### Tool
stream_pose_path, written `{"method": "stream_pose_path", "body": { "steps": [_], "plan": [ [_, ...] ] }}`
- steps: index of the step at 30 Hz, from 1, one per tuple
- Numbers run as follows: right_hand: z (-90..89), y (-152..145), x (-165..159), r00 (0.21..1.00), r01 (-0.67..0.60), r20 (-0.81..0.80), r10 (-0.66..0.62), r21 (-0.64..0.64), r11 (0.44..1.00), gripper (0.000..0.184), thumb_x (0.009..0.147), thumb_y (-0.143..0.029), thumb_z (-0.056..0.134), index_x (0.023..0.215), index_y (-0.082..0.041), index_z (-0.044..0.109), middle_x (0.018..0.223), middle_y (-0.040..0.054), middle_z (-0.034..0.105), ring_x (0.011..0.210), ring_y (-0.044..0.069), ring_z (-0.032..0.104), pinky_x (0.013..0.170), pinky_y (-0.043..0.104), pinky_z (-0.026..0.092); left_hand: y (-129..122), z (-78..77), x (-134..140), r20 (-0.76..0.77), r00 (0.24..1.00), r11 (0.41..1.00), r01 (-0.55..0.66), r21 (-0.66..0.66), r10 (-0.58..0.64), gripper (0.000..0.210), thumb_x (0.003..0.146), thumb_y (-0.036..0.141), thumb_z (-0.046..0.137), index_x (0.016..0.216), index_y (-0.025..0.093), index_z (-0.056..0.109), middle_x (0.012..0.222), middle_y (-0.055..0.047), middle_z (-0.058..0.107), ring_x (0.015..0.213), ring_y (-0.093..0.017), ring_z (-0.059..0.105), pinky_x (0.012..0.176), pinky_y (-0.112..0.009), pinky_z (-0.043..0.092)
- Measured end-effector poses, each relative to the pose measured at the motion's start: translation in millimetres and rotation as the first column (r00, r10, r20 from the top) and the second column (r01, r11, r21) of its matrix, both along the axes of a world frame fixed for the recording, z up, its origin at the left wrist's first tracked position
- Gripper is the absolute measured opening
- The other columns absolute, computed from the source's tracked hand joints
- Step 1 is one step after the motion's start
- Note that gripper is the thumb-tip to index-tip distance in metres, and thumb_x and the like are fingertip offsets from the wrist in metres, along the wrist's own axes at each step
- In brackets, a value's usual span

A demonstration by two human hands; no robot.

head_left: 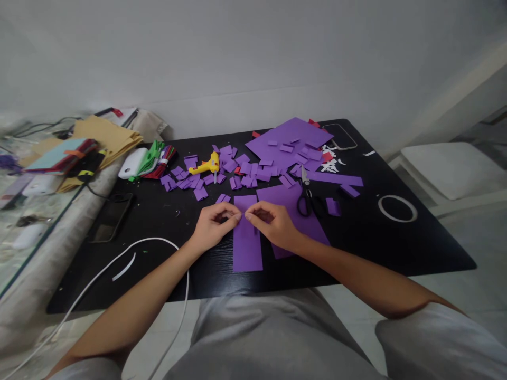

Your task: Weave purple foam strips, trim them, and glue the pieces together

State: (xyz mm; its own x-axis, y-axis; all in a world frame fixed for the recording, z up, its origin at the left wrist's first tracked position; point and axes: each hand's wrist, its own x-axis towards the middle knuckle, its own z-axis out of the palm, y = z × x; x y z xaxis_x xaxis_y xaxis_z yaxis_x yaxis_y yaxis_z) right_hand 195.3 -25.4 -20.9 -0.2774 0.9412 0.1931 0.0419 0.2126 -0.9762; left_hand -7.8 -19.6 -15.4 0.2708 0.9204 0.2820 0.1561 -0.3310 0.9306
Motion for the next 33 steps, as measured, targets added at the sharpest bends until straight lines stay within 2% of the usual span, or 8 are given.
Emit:
{"method": "stream_pose_path", "body": {
  "steps": [9, 20, 27, 33],
  "plan": [
    [-2.0, 1.9, 0.8, 1.000, -0.020, -0.006, 0.020, -0.030, 0.999, 0.011, 0.086, -0.030, 0.068, 0.083, -0.019, 0.070, 0.074, -0.0004, 0.069, 0.065, 0.012, 0.063, 0.064, 0.025, 0.051, 0.3, 2.5, 1.9, -0.079, 0.997, 0.998, 0.004, 0.059, 0.001, 0.011, 0.086, 0.025, 0.074, 0.080, 0.016, 0.074, 0.069, -0.002, 0.072, 0.060, -0.011, 0.062, 0.059, -0.021, 0.051],
    [-3.6, 8.0, 2.4, 0.998, -0.010, -0.067, 0.004, -0.090, 0.996, 0.015, 0.083, -0.033, 0.074, 0.081, -0.019, 0.071, 0.076, 0.0015, 0.072, 0.069, 0.014, 0.066, 0.069, 0.027, 0.055, 1.1, 2.1, -0.4, -0.053, 0.998, 0.999, -0.023, 0.049, 0.025, 0.013, 0.087, 0.026, 0.072, 0.079, 0.016, 0.071, 0.066, 0.000, 0.067, 0.057, -0.010, 0.059, 0.058, -0.021, 0.048],
    [-8.7, 5.0, 1.7, 0.999, -0.048, -0.001, 0.048, -0.041, 0.998, 0.015, 0.086, -0.034, 0.073, 0.085, -0.019, 0.073, 0.080, 0.0021, 0.074, 0.069, 0.014, 0.068, 0.068, 0.027, 0.054, 1.5, -1.5, 1.0, -0.098, 0.995, 0.999, 0.021, 0.031, -0.018, 0.014, 0.087, 0.029, 0.072, 0.081, 0.016, 0.072, 0.070, -0.002, 0.070, 0.061, -0.012, 0.060, 0.061, -0.023, 0.051],
    [-2.7, 6.5, 2.5, 0.999, -0.034, -0.016, 0.034, -0.059, 0.998, 0.016, 0.085, -0.035, 0.073, 0.083, -0.019, 0.072, 0.079, 0.0018, 0.073, 0.070, 0.015, 0.067, 0.070, 0.028, 0.055, 3.8, 0.2, -1.7, -0.113, 0.993, 1.000, 0.029, 0.006, -0.028, 0.017, 0.088, 0.031, 0.072, 0.081, 0.016, 0.071, 0.069, -0.001, 0.068, 0.060, -0.011, 0.058, 0.059, -0.022, 0.048]
  ]
}}
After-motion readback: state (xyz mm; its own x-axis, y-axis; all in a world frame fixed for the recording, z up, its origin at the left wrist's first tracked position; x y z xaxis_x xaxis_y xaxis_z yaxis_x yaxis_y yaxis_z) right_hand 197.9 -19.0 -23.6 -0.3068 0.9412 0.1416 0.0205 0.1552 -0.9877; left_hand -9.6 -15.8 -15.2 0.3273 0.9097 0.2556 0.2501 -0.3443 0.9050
